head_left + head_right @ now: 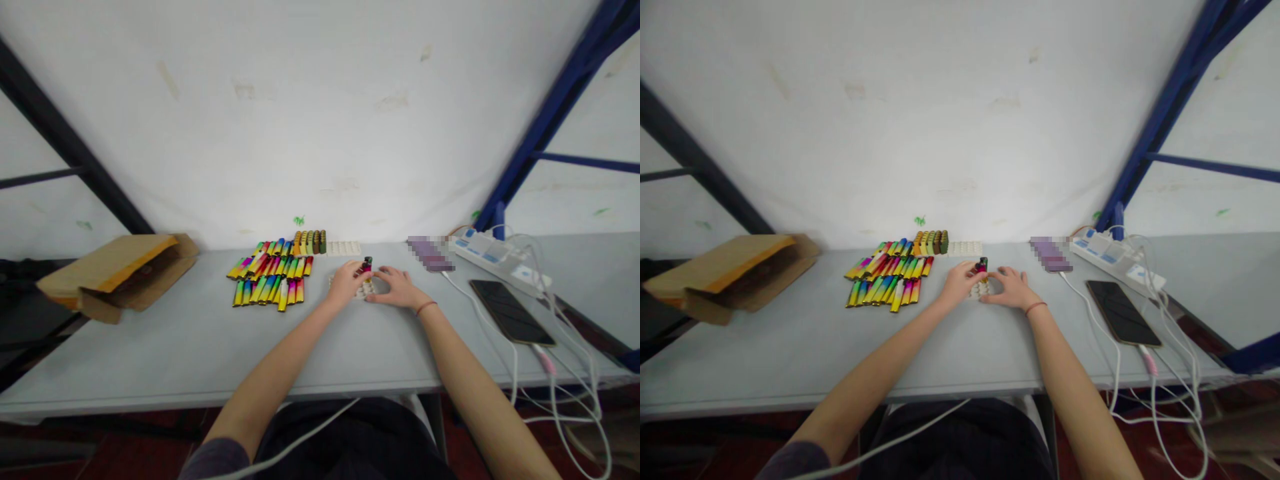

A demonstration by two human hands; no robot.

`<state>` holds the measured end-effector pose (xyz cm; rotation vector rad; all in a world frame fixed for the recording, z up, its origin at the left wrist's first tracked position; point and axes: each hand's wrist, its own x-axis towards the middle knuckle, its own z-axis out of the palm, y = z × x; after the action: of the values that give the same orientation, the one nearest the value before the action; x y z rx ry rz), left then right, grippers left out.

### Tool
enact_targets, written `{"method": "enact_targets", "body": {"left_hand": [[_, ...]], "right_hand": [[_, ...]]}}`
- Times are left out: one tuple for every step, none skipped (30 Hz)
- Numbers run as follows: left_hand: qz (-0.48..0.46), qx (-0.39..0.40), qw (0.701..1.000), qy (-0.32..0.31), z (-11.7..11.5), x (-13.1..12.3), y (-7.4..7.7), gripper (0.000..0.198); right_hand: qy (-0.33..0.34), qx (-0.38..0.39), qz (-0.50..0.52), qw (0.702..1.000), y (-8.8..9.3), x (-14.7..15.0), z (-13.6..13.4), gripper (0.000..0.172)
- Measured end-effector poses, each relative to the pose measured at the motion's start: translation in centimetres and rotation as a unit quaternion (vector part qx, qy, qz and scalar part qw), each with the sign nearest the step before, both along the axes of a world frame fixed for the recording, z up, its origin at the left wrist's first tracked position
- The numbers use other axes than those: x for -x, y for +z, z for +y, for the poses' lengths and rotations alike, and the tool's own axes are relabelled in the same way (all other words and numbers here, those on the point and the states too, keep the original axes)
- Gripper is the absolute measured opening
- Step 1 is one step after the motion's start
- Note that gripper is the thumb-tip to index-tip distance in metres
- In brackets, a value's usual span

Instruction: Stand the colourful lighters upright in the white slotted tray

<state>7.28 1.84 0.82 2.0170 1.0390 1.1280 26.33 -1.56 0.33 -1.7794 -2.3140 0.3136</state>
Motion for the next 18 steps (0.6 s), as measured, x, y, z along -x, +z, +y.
{"method": "enact_targets", "body": {"left_hand": [[0.003,-0.003,1.000,-0.003,-0.05,0.04,0.09,0.009],[0.005,-0.004,1.000,-0.006,-0.11,0.06,0.17,0.009],[0.005,-0.003,1.000,-0.008,-0.19,0.05,0.23,0.009],[0.002,0.001,1.000,-0.008,-0.27,0.02,0.26,0.009],[-0.005,0.008,1.000,-0.007,-0.34,-0.02,0.26,0.011],[-0.015,0.020,1.000,-0.003,-0.41,-0.06,0.23,0.014],[-0.027,0.033,0.999,0.004,-0.47,-0.09,0.18,0.019],[-0.037,0.047,0.998,0.011,-0.52,-0.12,0.12,0.024],[-0.043,0.058,0.997,0.020,-0.56,-0.13,0.05,0.028],[-0.044,0.065,0.997,0.028,-0.61,-0.12,-0.01,0.030],[-0.041,0.067,0.996,0.034,-0.65,-0.11,-0.05,0.031],[-0.037,0.064,0.996,0.039,-0.69,-0.08,-0.09,0.032],[-0.035,0.057,0.997,0.042,-0.72,-0.05,-0.11,0.031],[-0.035,0.049,0.997,0.043,-0.74,-0.01,-0.12,0.030],[-0.035,0.042,0.998,0.042,-0.75,0.04,-0.12,0.028],[-0.035,0.037,0.998,0.041,-0.75,0.09,-0.12,0.027],[-0.034,0.035,0.998,0.041,-0.75,0.16,-0.11,0.025],[-0.030,0.035,0.998,0.042,-0.74,0.24,-0.11,0.023]], "right_hand": [[0.001,0.002,-0.001,1.000,0.04,0.01,-0.02,0.078],[0.002,0.003,-0.001,1.000,0.08,0.02,-0.05,0.078],[0.003,0.004,-0.001,1.000,0.11,0.02,-0.07,0.079],[0.004,0.004,0.000,1.000,0.13,0.02,-0.08,0.079],[0.004,0.004,0.000,1.000,0.15,0.01,-0.09,0.079],[0.005,0.004,0.001,1.000,0.16,0.01,-0.10,0.079],[0.005,0.004,0.001,1.000,0.17,0.00,-0.11,0.079],[0.005,0.005,0.000,1.000,0.17,0.00,-0.11,0.079],[0.005,0.005,-0.001,1.000,0.17,-0.01,-0.11,0.079],[0.004,0.006,-0.002,1.000,0.16,-0.01,-0.12,0.079],[0.003,0.006,-0.003,1.000,0.15,-0.02,-0.12,0.079],[0.002,0.007,-0.004,1.000,0.14,-0.02,-0.12,0.079],[0.001,0.007,-0.005,1.000,0.13,-0.02,-0.12,0.079],[0.001,0.008,-0.005,1.000,0.12,-0.03,-0.13,0.079],[0.001,0.008,-0.005,1.000,0.12,-0.03,-0.14,0.080],[0.001,0.007,-0.005,1.000,0.13,-0.03,-0.15,0.080],[0.001,0.008,-0.006,1.000,0.15,-0.02,-0.16,0.080],[0.001,0.008,-0.006,1.000,0.19,-0.01,-0.18,0.079]]}}
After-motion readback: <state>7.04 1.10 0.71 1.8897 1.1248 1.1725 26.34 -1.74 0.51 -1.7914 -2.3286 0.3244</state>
